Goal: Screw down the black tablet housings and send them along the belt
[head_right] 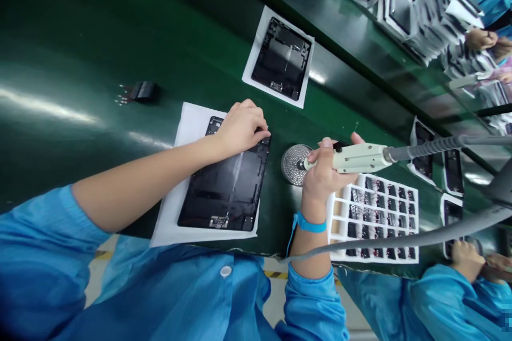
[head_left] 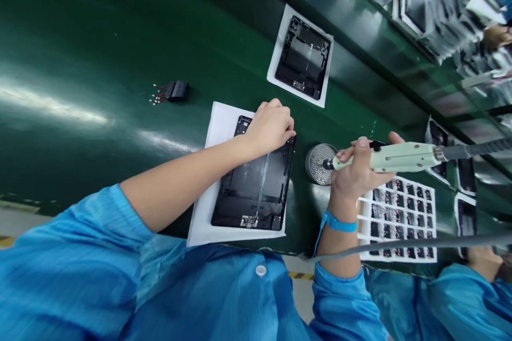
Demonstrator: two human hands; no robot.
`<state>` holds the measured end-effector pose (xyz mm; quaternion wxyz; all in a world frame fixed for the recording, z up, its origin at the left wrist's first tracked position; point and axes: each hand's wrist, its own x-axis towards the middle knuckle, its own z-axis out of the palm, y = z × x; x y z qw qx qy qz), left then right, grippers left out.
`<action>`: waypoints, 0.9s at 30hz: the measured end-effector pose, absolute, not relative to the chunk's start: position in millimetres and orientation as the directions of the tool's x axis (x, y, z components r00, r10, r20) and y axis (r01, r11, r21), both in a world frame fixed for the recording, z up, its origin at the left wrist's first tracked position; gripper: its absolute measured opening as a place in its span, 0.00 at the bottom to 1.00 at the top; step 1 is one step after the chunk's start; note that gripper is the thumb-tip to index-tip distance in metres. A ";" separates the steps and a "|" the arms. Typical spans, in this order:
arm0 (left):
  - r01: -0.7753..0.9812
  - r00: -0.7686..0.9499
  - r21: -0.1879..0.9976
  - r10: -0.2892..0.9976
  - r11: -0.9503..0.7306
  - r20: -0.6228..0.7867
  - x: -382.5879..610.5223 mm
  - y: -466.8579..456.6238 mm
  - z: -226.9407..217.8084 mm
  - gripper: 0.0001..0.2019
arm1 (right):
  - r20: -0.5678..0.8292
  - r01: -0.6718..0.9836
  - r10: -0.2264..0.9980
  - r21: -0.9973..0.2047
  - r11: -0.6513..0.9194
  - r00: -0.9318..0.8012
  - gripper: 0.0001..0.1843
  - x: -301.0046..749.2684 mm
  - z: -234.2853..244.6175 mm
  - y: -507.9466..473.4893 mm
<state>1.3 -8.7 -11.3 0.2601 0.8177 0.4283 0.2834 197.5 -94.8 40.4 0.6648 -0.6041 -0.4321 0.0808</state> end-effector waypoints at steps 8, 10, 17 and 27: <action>0.562 0.474 0.662 0.849 -0.496 0.234 1.5 -9.2 -10.8 0.09 | 0.475 0.399 0.637 -0.875 0.273 0.607 0.31 197.0 44.8 -95.9; 0.575 0.482 0.653 0.849 -0.493 0.217 1.6 -8.5 -8.9 0.09 | 0.521 0.428 0.618 -0.849 0.309 0.589 0.33 195.2 52.4 -92.8; 0.577 0.499 0.656 0.846 -0.487 0.188 0.0 -4.3 -7.4 0.06 | 0.593 0.372 0.624 -0.805 0.461 0.510 0.29 152.0 76.4 -52.4; 0.618 0.532 0.610 0.835 -0.496 0.140 0.7 -6.2 2.0 0.07 | 0.468 0.313 0.767 -0.880 0.358 0.438 0.29 120.8 38.9 -36.5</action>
